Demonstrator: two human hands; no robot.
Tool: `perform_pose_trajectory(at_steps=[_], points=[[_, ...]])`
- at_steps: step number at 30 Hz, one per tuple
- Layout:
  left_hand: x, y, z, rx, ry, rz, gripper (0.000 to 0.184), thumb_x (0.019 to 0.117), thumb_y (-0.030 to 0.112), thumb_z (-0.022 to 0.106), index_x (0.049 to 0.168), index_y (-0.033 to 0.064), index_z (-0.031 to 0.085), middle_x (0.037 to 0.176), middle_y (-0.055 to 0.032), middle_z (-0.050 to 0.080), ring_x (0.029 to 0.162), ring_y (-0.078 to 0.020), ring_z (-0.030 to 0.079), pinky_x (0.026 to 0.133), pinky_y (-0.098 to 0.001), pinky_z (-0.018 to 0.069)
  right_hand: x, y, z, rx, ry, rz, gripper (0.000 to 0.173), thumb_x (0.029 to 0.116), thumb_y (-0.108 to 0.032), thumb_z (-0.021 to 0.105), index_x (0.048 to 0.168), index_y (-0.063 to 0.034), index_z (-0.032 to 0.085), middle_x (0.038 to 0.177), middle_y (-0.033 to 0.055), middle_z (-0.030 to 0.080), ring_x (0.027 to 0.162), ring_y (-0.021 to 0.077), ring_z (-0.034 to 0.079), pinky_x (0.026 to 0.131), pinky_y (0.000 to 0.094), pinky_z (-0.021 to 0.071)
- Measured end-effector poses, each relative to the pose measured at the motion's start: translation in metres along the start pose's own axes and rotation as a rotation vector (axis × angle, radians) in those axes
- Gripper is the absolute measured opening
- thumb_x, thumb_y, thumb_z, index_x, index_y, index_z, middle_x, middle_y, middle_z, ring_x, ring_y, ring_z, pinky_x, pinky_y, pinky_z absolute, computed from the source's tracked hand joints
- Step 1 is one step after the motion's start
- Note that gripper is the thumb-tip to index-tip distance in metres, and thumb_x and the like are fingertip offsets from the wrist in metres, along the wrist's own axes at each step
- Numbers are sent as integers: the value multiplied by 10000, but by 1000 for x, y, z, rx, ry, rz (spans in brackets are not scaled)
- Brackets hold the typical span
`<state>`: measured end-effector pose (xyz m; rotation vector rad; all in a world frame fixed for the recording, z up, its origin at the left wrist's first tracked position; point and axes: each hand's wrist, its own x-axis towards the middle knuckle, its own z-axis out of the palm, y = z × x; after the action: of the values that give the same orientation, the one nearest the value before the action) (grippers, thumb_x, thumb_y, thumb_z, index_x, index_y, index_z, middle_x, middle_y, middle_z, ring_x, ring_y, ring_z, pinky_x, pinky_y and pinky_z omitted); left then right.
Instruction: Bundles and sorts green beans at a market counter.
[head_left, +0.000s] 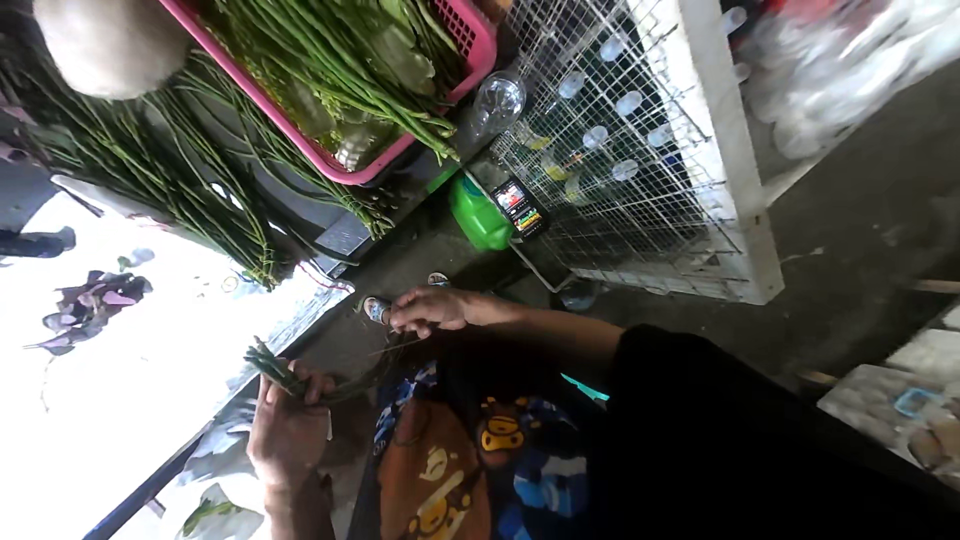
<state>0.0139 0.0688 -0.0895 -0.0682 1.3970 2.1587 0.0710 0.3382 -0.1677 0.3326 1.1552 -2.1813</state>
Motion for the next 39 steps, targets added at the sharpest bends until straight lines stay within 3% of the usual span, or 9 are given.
perform_pose_trajectory(at_steps=[4, 7, 11, 18, 21, 26, 31, 35, 39], points=[[4, -17, 10, 215, 97, 102, 88, 1044, 148, 500, 1067, 165, 583, 891, 9, 665, 731, -105, 651, 705, -275, 594, 18, -1, -3, 147, 146, 170, 171, 1036, -150, 527, 883, -109, 592, 621, -72, 458, 467, -2, 404, 448, 141, 369], [9, -20, 17, 225, 287, 99, 144, 1070, 81, 376, 1057, 116, 515, 834, -2, 643, 698, -118, 655, 680, -285, 604, 15, -11, 9, -76, 60, 23, 160, 1045, -144, 533, 941, -59, 620, 670, -39, 496, 503, 8, 421, 473, 157, 368], [18, -11, 25, 95, 549, -88, 329, 1135, 268, 280, 1024, 125, 555, 748, 22, 646, 645, -105, 658, 648, -296, 603, -5, -36, 46, -729, -229, -439, 180, 973, -69, 626, 1035, 65, 730, 925, 173, 721, 858, 228, 683, 805, 400, 536], [28, -21, 27, 18, 654, -162, 371, 1142, 292, 241, 1101, 90, 550, 684, 46, 587, 553, -63, 599, 584, -238, 572, -15, -55, 81, -1155, -536, -384, 118, 948, -155, 684, 953, -65, 760, 805, 105, 684, 767, 264, 656, 673, 484, 500], [23, -26, 18, 222, 640, -86, 346, 1140, 224, 278, 1143, 48, 577, 733, 34, 613, 592, -61, 606, 600, -225, 565, -18, -58, 75, -1022, -499, -421, 124, 941, -118, 685, 961, -22, 761, 809, 115, 694, 763, 233, 655, 686, 435, 496], [6, -28, -4, 749, 305, 71, 273, 1117, 186, 294, 1193, 35, 509, 804, 92, 569, 676, 3, 590, 670, -183, 552, -11, -45, 38, -474, -256, -401, 177, 992, -55, 585, 1000, 88, 688, 802, 109, 644, 687, 115, 570, 643, 279, 475], [-1, -23, 15, 1089, 122, 141, 412, 1095, 271, 375, 1260, -93, 473, 823, 50, 571, 702, 32, 582, 705, -174, 544, 24, 11, -19, 232, 186, 101, 139, 1033, -182, 545, 923, -112, 594, 662, -62, 488, 519, 22, 447, 498, 173, 418], [-4, -30, 33, 1431, -84, 49, 473, 1067, 271, 424, 1285, -139, 513, 914, -151, 639, 801, -171, 647, 779, -359, 567, 37, 26, -13, 471, 267, 207, 177, 1039, -224, 549, 921, -106, 610, 616, -62, 465, 446, 14, 401, 421, 157, 360], [-3, -36, 54, 1698, -123, -251, 403, 1068, 168, 498, 1337, -132, 520, 1240, -337, 617, 1142, -463, 641, 1006, -565, 496, 18, -8, 20, 326, 47, 79, 201, 1054, -173, 536, 1161, -72, 672, 649, -81, 437, 450, -11, 350, 414, 131, 305]])
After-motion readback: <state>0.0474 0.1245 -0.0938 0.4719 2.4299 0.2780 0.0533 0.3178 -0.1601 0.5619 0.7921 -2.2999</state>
